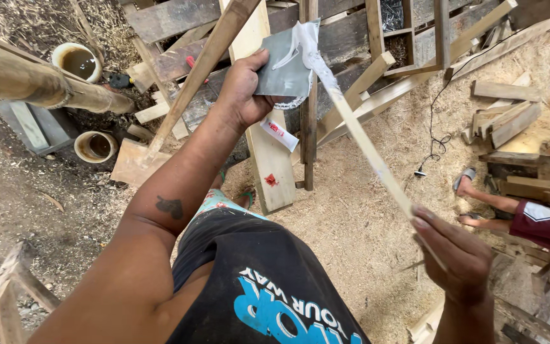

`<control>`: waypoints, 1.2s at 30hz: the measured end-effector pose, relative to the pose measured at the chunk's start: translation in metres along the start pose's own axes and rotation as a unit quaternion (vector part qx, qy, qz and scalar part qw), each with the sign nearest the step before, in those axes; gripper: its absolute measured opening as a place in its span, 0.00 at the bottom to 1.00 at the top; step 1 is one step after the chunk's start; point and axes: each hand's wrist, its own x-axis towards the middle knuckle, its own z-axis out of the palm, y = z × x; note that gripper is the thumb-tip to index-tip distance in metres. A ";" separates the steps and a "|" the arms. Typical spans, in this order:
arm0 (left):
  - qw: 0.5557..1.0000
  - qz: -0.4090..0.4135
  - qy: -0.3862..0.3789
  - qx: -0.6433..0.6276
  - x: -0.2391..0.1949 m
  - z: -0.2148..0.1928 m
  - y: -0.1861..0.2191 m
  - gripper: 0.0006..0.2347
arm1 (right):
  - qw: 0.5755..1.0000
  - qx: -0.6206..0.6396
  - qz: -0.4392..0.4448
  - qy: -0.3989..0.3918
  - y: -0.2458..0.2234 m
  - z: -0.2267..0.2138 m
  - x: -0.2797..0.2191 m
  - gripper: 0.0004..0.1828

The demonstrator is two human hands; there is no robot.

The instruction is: The person applies a white filler substance to gaps and joints in a wooden structure using a putty knife. They spread the filler into the crevices and smooth the surface, occasionally scraping excess material from the tool onto a small metal plate.

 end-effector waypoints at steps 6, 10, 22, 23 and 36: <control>1.000 -0.001 -0.015 -0.020 -0.002 0.012 -0.002 0.19 | 0.993 -0.048 0.095 0.056 -0.021 -0.029 -0.015 0.06; 1.000 -0.004 -0.009 -0.025 -0.012 0.016 -0.006 0.19 | 0.990 0.040 0.017 0.130 0.007 -0.021 -0.018 0.05; 0.913 0.305 -0.044 0.266 -0.039 -0.023 -0.021 0.15 | 0.956 0.095 0.156 0.230 0.042 0.025 0.002 0.11; 0.900 0.311 -0.044 0.304 -0.046 -0.030 -0.018 0.14 | 0.982 -0.058 0.067 0.168 0.058 0.033 0.014 0.07; 0.878 0.349 0.124 0.303 -0.206 -0.111 -0.017 0.13 | 0.759 0.280 0.581 -0.087 0.190 0.232 0.066 0.33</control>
